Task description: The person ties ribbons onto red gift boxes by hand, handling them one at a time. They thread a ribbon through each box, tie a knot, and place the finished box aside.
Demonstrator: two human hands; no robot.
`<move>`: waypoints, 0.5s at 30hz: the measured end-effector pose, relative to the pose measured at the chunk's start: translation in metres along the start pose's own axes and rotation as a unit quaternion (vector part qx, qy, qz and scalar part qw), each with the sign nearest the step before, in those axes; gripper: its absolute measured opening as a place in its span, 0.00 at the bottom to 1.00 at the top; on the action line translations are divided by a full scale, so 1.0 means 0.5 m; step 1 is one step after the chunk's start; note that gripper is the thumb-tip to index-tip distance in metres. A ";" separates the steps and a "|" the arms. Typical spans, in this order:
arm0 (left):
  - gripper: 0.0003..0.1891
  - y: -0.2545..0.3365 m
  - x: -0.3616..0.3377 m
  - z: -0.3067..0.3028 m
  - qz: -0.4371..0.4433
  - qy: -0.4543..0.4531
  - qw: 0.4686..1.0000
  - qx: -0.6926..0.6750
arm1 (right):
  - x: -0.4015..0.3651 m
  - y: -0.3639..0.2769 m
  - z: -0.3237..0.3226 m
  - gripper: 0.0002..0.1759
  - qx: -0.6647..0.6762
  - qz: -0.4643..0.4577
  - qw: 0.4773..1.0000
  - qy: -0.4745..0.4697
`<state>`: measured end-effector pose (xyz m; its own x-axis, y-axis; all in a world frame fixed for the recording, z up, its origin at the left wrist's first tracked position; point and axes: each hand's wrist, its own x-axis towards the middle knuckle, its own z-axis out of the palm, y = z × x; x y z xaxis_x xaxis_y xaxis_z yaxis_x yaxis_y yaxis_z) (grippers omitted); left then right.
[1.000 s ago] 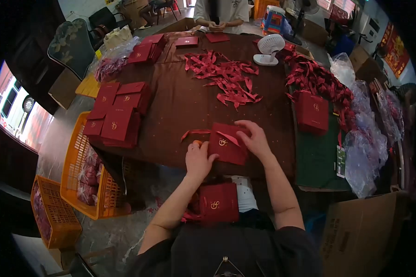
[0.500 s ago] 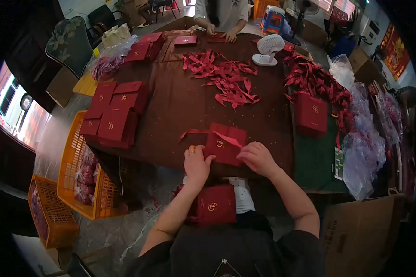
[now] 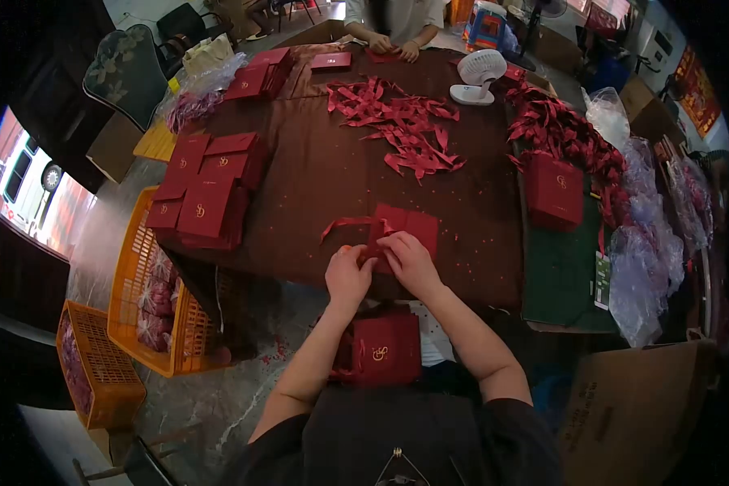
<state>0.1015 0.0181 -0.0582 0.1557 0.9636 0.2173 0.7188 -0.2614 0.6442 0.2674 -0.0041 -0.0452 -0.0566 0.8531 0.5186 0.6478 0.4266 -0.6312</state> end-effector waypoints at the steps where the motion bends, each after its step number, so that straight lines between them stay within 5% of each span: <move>1: 0.18 0.002 0.000 -0.003 -0.003 -0.007 1.000 -0.002 | 0.002 -0.005 -0.002 0.11 0.003 -0.013 1.000 -0.001; 15: 0.17 0.001 -0.021 0.016 0.036 0.053 0.997 -0.035 | 0.001 -0.007 0.031 0.15 -0.033 -0.025 0.999 -0.027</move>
<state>0.1059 0.0085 -0.0660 0.1305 0.9318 0.3386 0.6585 -0.3367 0.6730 0.2534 -0.0004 -0.0513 -0.1295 0.8470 0.5155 0.6912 0.4499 -0.5655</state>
